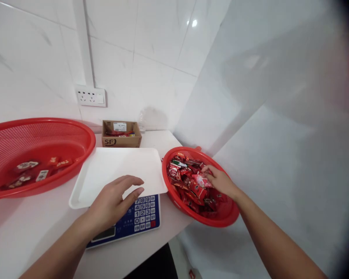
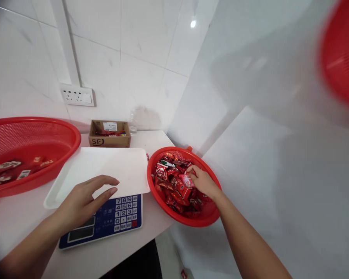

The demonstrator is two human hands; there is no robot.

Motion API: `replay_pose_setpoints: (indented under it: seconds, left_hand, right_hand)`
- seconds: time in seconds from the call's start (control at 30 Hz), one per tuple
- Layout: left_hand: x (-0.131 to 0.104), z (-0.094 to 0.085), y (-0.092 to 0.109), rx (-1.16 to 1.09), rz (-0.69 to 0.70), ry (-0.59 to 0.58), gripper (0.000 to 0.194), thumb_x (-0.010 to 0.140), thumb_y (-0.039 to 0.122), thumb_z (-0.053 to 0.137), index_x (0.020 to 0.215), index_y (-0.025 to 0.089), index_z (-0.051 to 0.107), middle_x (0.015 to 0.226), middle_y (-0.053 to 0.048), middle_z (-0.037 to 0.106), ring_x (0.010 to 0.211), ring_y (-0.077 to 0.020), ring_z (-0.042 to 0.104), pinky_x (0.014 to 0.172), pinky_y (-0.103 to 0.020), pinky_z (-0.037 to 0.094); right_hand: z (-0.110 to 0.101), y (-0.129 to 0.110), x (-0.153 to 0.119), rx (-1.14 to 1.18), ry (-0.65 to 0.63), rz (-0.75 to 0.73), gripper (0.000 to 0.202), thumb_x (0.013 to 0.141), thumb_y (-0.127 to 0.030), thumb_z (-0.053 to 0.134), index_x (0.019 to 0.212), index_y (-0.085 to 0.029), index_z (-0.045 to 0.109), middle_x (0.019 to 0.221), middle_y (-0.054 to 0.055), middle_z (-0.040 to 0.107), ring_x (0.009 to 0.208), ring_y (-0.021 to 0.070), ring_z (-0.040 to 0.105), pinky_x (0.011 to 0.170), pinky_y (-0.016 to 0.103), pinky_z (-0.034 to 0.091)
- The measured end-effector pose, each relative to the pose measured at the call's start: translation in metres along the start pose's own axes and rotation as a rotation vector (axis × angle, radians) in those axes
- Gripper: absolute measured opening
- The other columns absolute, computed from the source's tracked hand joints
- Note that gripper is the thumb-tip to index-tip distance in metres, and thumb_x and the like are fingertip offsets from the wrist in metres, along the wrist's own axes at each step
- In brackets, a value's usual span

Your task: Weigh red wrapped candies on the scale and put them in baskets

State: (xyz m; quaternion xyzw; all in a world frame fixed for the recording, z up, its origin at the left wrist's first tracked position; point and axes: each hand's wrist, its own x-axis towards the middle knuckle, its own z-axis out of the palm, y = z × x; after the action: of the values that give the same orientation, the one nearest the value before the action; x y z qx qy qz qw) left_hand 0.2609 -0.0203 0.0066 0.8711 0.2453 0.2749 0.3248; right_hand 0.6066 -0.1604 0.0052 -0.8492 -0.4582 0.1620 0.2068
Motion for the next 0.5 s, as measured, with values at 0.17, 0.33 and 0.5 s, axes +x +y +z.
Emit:
replay_pose_setpoints:
  seconds: [0.17,0.33,0.5]
  left_hand:
    - [0.0,0.0,0.001,0.012,-0.005,-0.01,0.029,0.09,0.043,0.043,0.1,0.024,0.062,0.101,-0.003,0.068,0.083,-0.0183,0.066,0.053,-0.023,0.052]
    - [0.0,0.0,0.001,-0.004,-0.003,-0.035,0.029,0.091,0.042,0.042,0.101,0.024,0.061,0.1,-0.004,0.068,0.084,-0.0193,0.065,0.056,-0.025,0.053]
    - [-0.001,0.004,0.005,-0.076,-0.056,-0.074,0.031,0.091,0.044,0.042,0.105,0.024,0.06,0.107,-0.006,0.067,0.097,-0.0216,0.062,0.078,-0.034,0.052]
  right_hand:
    - [0.011,-0.011,0.001,0.204,0.015,0.031,0.036,0.087,-0.024,0.039,0.122,-0.021,0.048,0.107,0.009,0.063,0.082,0.0189,0.064,0.065,0.032,0.055]
    - [0.026,-0.052,-0.011,0.41,0.004,-0.033,0.046,0.09,-0.03,0.038,0.137,-0.028,0.036,0.123,0.008,0.059,0.105,0.0204,0.062,0.081,0.039,0.056]
    - [0.055,-0.112,-0.04,0.997,-0.192,-0.225,0.048,0.091,-0.041,0.049,0.137,-0.032,0.036,0.129,0.006,0.059,0.116,0.0198,0.056,0.098,0.044,0.045]
